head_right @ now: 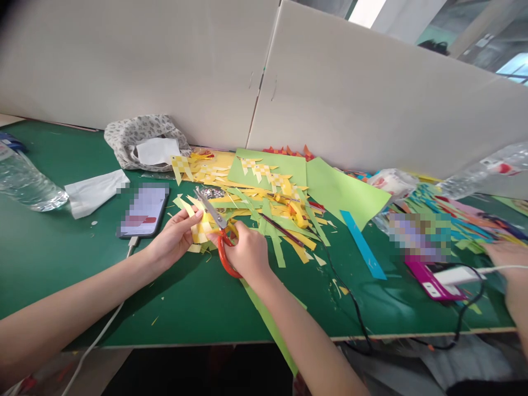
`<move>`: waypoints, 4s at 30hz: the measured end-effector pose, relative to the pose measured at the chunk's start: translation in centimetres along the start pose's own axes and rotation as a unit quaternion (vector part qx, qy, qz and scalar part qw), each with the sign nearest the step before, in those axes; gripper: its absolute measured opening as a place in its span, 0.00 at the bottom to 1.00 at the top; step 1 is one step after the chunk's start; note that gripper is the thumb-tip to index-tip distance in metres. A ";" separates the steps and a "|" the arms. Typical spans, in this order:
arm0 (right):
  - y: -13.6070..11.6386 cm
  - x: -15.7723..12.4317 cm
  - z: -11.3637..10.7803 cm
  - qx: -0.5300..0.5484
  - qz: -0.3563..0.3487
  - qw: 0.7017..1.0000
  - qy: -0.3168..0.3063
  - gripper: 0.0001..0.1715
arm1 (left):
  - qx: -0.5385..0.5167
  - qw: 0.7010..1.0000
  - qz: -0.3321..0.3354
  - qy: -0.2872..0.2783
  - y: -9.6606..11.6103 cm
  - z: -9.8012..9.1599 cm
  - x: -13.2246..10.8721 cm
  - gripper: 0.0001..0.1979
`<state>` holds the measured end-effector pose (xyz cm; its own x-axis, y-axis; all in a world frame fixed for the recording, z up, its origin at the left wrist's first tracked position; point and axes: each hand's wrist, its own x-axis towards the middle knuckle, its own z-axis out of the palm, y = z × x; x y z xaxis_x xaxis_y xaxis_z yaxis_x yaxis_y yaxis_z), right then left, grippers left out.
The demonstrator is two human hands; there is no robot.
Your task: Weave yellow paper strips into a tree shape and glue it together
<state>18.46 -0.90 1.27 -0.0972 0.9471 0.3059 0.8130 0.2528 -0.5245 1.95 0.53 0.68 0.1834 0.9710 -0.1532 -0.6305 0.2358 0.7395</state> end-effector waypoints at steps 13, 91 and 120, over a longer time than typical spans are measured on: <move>0.5 1.3 -1.2 0.495 0.195 0.838 -0.124 0.23 | 0.298 0.924 0.237 -0.025 0.5 0.2 -1.1 0.05; 1.1 0.5 -0.6 -0.124 -0.058 0.990 -0.021 0.27 | 0.249 0.964 0.078 0.058 0.9 -0.6 0.4 0.15; 0.9 0.3 -1.0 -0.109 -0.061 0.992 -0.025 0.26 | 0.248 0.965 0.070 0.051 1.0 -0.5 0.4 0.14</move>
<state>19.72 -0.56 1.65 -0.2260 0.9226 0.3127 0.8977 0.3219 -0.3009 1.02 1.15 0.99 0.0309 0.9967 -0.0745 -0.2011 0.0793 0.9764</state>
